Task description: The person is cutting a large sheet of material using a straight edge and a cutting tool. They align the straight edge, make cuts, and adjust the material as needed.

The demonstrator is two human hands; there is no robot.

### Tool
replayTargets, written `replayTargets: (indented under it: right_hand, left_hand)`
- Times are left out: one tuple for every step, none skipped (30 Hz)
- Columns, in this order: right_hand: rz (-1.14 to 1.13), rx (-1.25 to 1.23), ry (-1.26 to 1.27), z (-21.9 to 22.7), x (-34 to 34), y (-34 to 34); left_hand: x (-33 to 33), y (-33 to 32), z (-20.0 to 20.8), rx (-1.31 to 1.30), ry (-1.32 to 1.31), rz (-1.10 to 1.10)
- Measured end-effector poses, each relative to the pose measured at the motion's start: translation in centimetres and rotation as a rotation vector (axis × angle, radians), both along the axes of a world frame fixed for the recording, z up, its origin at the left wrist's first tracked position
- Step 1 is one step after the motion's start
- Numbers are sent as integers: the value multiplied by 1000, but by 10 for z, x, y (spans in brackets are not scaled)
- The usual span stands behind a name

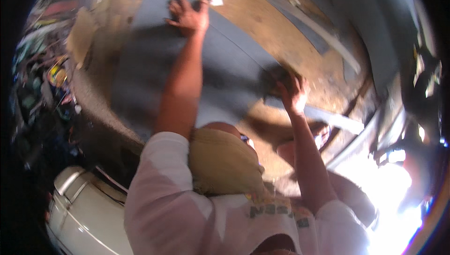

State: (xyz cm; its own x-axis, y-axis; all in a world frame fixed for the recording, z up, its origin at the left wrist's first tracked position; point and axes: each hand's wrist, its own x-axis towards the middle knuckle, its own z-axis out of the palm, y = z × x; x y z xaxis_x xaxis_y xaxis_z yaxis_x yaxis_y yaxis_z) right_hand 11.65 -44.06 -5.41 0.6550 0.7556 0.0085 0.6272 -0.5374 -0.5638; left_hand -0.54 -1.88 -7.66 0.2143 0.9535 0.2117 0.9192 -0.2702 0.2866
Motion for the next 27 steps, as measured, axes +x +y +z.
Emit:
replayTargets:
  right_hand:
    - [-4,-3,-3,3,0,3]
    - [-7,-15,-2,5,-2,2]
    - [-7,-8,-34,2,-2,1]
    - [-10,-7,-64,-4,-2,1]
    - [-6,-18,-67,-6,-4,3]
    - [-3,-39,-72,-6,-4,1]
    - [-3,-60,-76,-7,-5,1]
    - [2,-69,-83,-8,-4,0]
    - [4,-78,-89,-9,-3,-1]
    - [4,-87,-94,-11,-3,0]
    - [5,-93,-94,-11,-2,0]
    - [5,-98,-92,-11,-2,0]
    - [3,-104,-90,-11,-2,0]
    - [-3,-102,-77,-10,-1,0]
    - [-10,-101,-63,-9,-1,0]
    - [-17,-99,-49,-9,-1,0]
    - [-13,-96,-68,-10,-1,-1]
    - [-8,-94,-87,-12,0,-2]
    - [-3,-91,-107,-13,0,-2]
    - [-5,-92,-103,-14,0,-2]
    - [-6,-92,-99,-14,-1,-3]
    - [-7,-93,-96,-15,-1,-3]
    - [-3,-96,-99,-14,-2,-2]
    - [0,-99,-102,-14,-3,-1]
    - [4,-102,-105,-14,-4,0]
    - [2,-95,-91,-14,-4,0]
    - [-1,-88,-76,-13,-5,0]
  left_hand:
    - [2,0,2,13,31,-9]
    - [3,2,5,-37,97,7]
    - [6,2,7,-32,98,25]
    - [3,2,3,0,95,15]
    - [3,3,4,-19,107,30]
    - [3,1,4,-49,117,44]
    - [2,3,6,-49,121,55]
    - [2,1,6,-58,123,62]
    - [3,1,6,-67,126,66]
    - [3,3,7,-70,128,71]
    - [3,2,7,-77,130,75]
    - [3,2,7,-84,133,78]
    - [2,2,7,-89,134,79]
    - [3,2,8,-97,133,79]
    - [4,1,8,-104,133,78]
    - [5,0,9,-110,132,78]
    - [6,-1,10,-115,132,77]
    - [7,-1,10,-119,131,76]
    - [8,-2,11,-123,133,74]
    - [7,-1,11,-125,137,73]
    - [7,0,10,-127,140,73]
    - [5,0,10,-104,140,67]
    - [3,1,8,-81,141,63]
    - [0,2,6,-59,141,58]
    - [-2,3,5,-64,137,62]
    - [-1,2,5,-72,131,63]
    - [-1,2,5,-79,126,64]
